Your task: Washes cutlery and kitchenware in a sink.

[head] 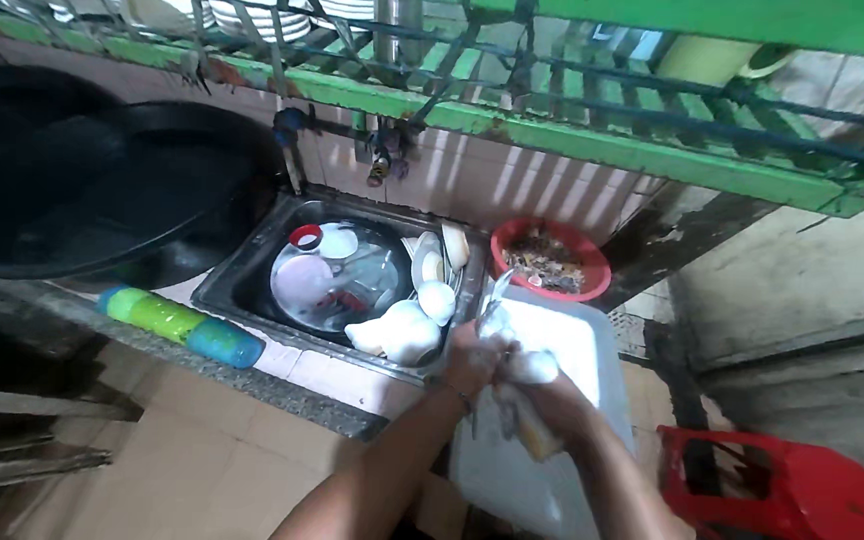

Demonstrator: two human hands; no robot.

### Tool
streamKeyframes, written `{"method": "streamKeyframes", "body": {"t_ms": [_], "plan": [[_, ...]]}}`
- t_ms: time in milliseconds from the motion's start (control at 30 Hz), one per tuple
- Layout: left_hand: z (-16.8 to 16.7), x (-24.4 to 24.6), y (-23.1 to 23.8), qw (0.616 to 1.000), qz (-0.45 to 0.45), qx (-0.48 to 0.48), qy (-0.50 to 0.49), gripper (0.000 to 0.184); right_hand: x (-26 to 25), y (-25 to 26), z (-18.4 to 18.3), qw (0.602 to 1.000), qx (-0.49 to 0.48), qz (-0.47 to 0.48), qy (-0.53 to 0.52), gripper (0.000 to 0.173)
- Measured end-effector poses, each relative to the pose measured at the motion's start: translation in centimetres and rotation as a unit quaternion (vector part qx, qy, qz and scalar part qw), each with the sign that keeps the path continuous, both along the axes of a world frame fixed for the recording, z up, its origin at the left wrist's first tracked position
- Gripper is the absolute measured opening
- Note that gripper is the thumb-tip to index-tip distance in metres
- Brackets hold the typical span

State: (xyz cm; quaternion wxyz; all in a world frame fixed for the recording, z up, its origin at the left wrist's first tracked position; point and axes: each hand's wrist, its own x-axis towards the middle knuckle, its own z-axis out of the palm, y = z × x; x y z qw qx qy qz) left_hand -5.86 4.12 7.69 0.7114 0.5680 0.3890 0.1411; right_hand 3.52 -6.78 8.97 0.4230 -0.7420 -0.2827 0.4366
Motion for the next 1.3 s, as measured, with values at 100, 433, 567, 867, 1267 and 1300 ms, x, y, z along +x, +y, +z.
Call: {"method": "streamKeyframes", "body": {"t_ms": [100,433,567,867,1267,1300], "plan": [[-1.4,-0.2,1.8,0.997,0.061,-0.037,-0.004,0.022,-1.8,0.9,-0.8,1.0,-0.018,0.015,-0.014,0.027],[-5.4,-2.0,21.4,0.966,0.157,0.086,0.186,0.039,-2.8,-2.5,-2.2,0.998,0.006,-0.054,0.01,0.032],[-3.1,-2.3,19.6,0.971,0.119,0.094,0.183,0.032,-0.1,-2.9,-4.8,0.982,0.064,-0.164,0.07,0.031],[0.0,1.0,-0.7,0.967,-0.246,-0.057,0.04,0.022,2.2,0.4,-3.4,0.898,0.227,-0.309,0.214,0.03],[1.1,-0.5,-1.1,0.961,-0.25,-0.005,0.12,0.031,2.3,-1.6,-2.3,0.927,0.102,-0.361,0.007,0.033],[1.4,-0.8,-1.3,0.958,-0.256,-0.013,0.127,0.032,2.8,-1.8,-2.6,0.923,0.126,-0.365,0.0,0.032]]}}
